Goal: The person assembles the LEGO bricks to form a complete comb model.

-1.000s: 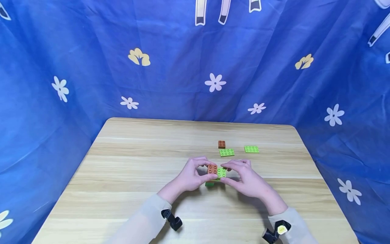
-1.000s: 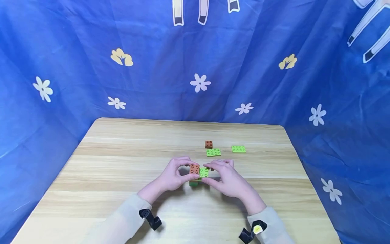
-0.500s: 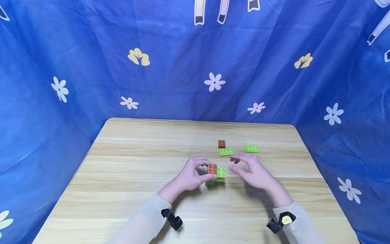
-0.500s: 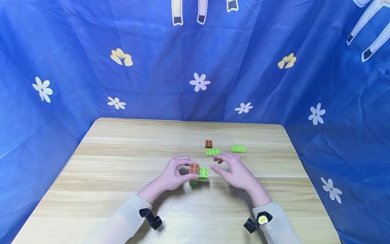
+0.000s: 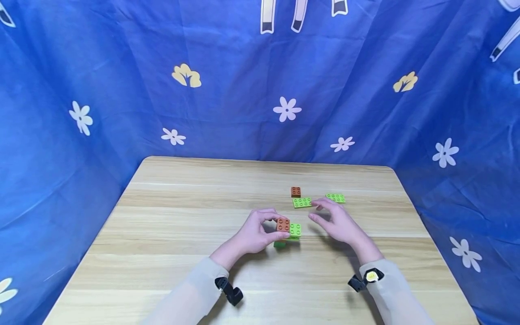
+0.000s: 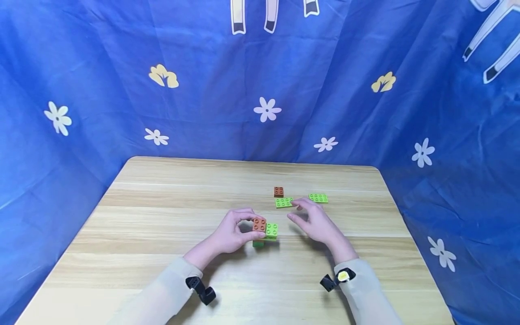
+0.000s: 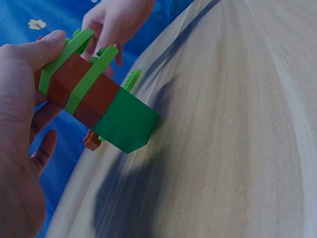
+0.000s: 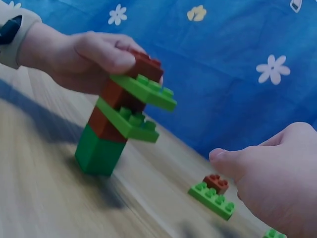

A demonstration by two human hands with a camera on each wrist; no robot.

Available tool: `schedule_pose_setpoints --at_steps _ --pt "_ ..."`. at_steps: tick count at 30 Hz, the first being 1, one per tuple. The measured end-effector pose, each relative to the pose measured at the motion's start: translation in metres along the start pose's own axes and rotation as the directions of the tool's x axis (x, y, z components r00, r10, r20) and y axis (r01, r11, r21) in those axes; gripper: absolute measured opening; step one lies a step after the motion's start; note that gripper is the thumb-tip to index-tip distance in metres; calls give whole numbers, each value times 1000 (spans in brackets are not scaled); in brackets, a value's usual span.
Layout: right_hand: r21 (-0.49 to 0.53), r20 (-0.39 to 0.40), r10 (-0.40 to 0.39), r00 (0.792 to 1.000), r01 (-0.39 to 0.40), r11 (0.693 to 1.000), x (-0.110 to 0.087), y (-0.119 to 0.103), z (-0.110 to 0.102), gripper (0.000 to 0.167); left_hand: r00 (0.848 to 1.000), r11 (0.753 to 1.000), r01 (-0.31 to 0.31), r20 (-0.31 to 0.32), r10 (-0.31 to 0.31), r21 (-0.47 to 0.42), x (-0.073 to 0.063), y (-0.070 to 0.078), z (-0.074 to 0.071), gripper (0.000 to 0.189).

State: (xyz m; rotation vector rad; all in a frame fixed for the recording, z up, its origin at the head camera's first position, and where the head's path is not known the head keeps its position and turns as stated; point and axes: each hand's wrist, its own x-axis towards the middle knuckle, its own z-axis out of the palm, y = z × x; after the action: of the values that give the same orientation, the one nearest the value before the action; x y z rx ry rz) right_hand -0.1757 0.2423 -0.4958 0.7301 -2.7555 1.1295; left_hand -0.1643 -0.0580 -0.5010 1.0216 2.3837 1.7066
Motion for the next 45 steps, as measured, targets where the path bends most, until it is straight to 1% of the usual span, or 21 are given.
schedule_pose_setpoints --at_steps 6,11,20,23,26,31,36,45 --pt "15 -4 38 999 -38 999 9 17 10 52 1000 1000 2 3 -2 15 0 0 -2 33" --pt "-14 -18 56 998 -57 998 17 27 16 53 1000 1000 -1 4 1 19 -1 0 -2 33" --pt "-47 -15 89 996 -90 995 28 40 25 58 1000 999 -22 4 21 33 1 1 -2 32" --pt "-48 -18 99 995 -100 994 30 44 28 57 1000 999 -22 3 22 33 1 1 -2 32" --pt "-52 -27 89 996 -91 995 33 47 31 55 1000 999 -18 7 18 40 1 1 -2 32" --pt "-67 -31 66 997 -68 995 36 49 35 49 1000 999 -11 5 11 48 -1 0 -2 33" --pt "-87 -25 83 996 -85 993 36 45 36 43 1000 999 -10 5 10 34 -1 -1 -1 32" --pt "-114 -26 83 996 -86 990 32 42 42 40 1000 999 -14 1 14 31 -3 -2 -1 32"
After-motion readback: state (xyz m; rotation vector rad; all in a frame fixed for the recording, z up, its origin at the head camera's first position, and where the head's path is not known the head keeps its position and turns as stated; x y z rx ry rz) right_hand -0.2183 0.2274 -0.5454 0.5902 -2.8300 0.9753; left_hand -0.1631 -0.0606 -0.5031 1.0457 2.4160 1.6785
